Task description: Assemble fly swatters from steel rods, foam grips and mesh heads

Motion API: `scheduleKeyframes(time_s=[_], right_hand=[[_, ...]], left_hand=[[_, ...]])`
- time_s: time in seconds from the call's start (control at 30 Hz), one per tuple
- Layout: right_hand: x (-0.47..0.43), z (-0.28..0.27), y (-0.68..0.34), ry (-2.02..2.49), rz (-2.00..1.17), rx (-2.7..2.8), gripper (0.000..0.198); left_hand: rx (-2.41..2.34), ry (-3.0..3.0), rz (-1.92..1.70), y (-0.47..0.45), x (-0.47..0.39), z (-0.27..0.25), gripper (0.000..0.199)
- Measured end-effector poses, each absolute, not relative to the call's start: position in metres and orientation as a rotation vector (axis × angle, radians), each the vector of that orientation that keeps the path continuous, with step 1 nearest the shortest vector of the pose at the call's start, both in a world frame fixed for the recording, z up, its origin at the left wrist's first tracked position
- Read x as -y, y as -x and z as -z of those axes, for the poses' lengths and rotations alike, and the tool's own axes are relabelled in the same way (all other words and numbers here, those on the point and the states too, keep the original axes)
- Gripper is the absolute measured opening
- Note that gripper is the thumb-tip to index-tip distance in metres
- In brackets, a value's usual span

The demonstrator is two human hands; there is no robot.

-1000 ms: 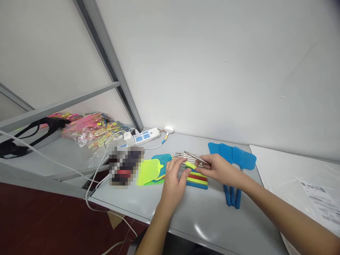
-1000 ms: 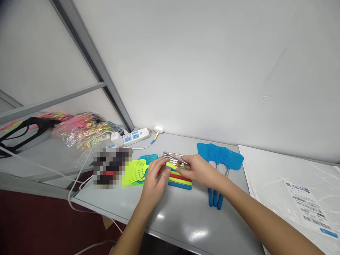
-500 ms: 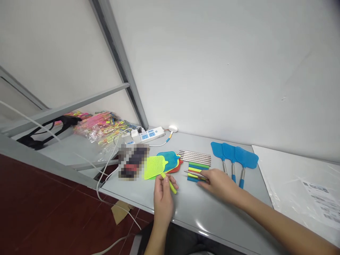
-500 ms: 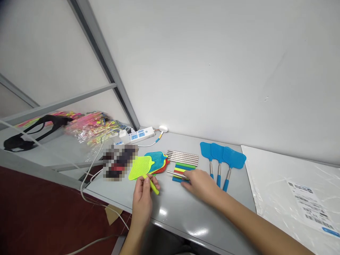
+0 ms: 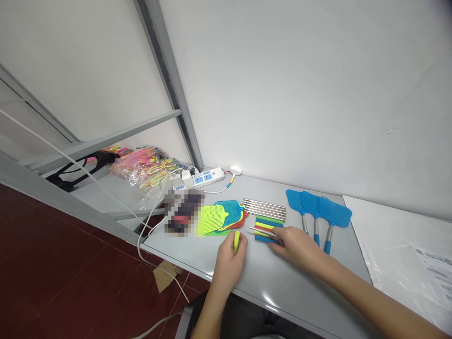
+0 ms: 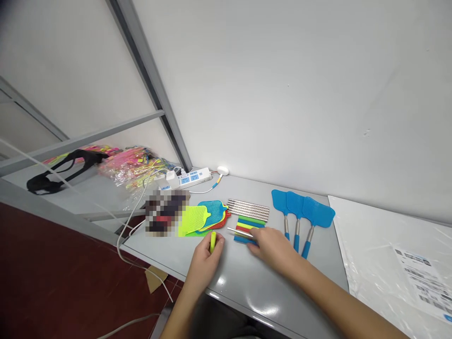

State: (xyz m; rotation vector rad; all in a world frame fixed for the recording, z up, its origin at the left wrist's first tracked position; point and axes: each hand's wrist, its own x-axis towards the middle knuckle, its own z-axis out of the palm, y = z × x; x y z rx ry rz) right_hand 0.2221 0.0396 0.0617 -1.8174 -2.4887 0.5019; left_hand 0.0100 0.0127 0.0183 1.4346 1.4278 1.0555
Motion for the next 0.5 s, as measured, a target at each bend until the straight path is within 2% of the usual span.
scheduleKeyframes(time_s=[0.5], right_hand=[[-0.083,-0.059,-0.236,1.847,-0.417,2.428,0.020]], left_hand=[[-1.365,-1.672,-0.971,-0.027,-0.017,-0.024,0.032]])
